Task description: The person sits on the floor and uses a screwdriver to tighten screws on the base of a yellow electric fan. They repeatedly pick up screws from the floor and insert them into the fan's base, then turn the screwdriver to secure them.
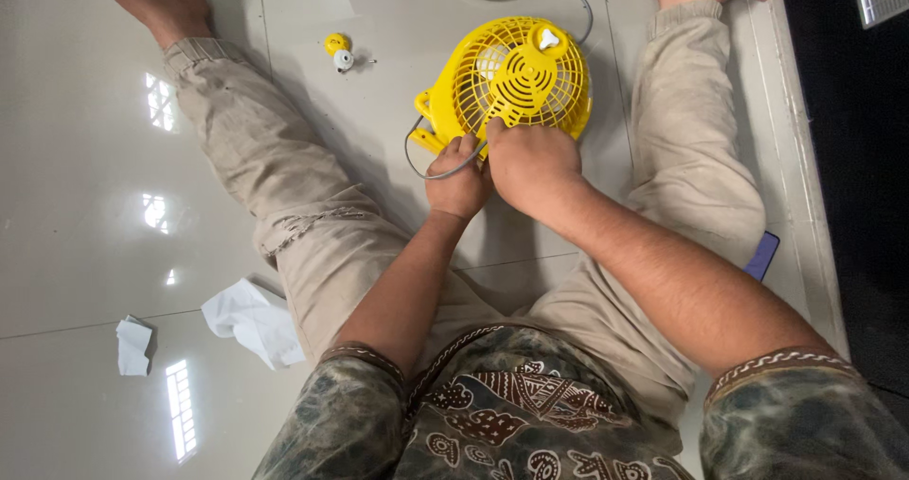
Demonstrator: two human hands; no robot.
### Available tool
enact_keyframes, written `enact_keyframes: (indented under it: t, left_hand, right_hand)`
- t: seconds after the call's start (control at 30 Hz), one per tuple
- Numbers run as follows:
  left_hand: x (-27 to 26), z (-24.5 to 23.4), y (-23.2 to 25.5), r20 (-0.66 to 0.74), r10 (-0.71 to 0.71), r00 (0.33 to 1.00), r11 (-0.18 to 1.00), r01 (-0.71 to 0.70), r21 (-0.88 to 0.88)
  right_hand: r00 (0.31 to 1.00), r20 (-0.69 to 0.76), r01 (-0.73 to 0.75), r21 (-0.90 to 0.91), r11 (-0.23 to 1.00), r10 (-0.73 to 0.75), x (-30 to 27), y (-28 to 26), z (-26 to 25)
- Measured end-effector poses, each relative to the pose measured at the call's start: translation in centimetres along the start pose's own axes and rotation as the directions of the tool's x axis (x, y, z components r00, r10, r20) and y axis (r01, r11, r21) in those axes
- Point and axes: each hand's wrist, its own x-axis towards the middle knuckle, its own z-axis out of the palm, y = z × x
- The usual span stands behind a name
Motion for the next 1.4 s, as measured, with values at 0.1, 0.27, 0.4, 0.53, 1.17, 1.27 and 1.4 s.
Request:
enact_keyframes:
  t: [0.1, 0.27, 0.4, 0.53, 1.17, 1.27, 1.4]
  left_hand:
    - [0.0, -0.1, 0.1, 0.016, -0.028, 0.999, 1.0, 0.028, -0.001]
    - [0.2, -0.3, 0.3, 0.026, -0.026, 0.999, 1.0, 0.026, -0.006]
    - [-0.4, -0.1, 0.3, 0.045, -0.033, 0.998, 0.999, 0.032, 0.017]
    - [0.1, -0.4, 0.5, 0.02, -0.031, 0.999, 0.999, 0.032, -0.037]
    - [-0.2, -0.3, 0.6, 0.029, -0.043, 0.999, 0.999, 0.043, -0.005]
    - [-0.1, -0.3, 0.3, 0.029, -0.029, 0.999, 1.0, 0.029, 0.005]
    - [-0.4, -0.1, 0.2, 0.013, -0.005, 1.0, 1.0, 0.005, -0.016]
  right_hand:
    - [0.99, -0.121, 0.071, -0.053, 0.996, -0.077, -0.2, -0.4, -0.5]
    - [0.876, -0.181, 0.381, -0.308, 0.872, -0.447, -0.9, 1.3, -1.5]
    - [0.907, -0.07, 0.366, -0.357, 0.86, -0.415, -0.6, 1.5, -1.3]
    - [0.934, 0.0, 0.33, -0.384, 0.862, -0.357, 0.1, 1.3, -2.0]
    - [0.987, 0.077, 0.152, -0.16, 0.975, -0.141, 0.3, 0.7, -1.9]
    - [0.922, 0.057, 0.378, -0.363, 0.852, -0.384, 0.1, 1.3, -3.3]
    - [0.775, 0.114, 0.615, -0.363, 0.7, -0.622, 0.6, 2.6, -4.0]
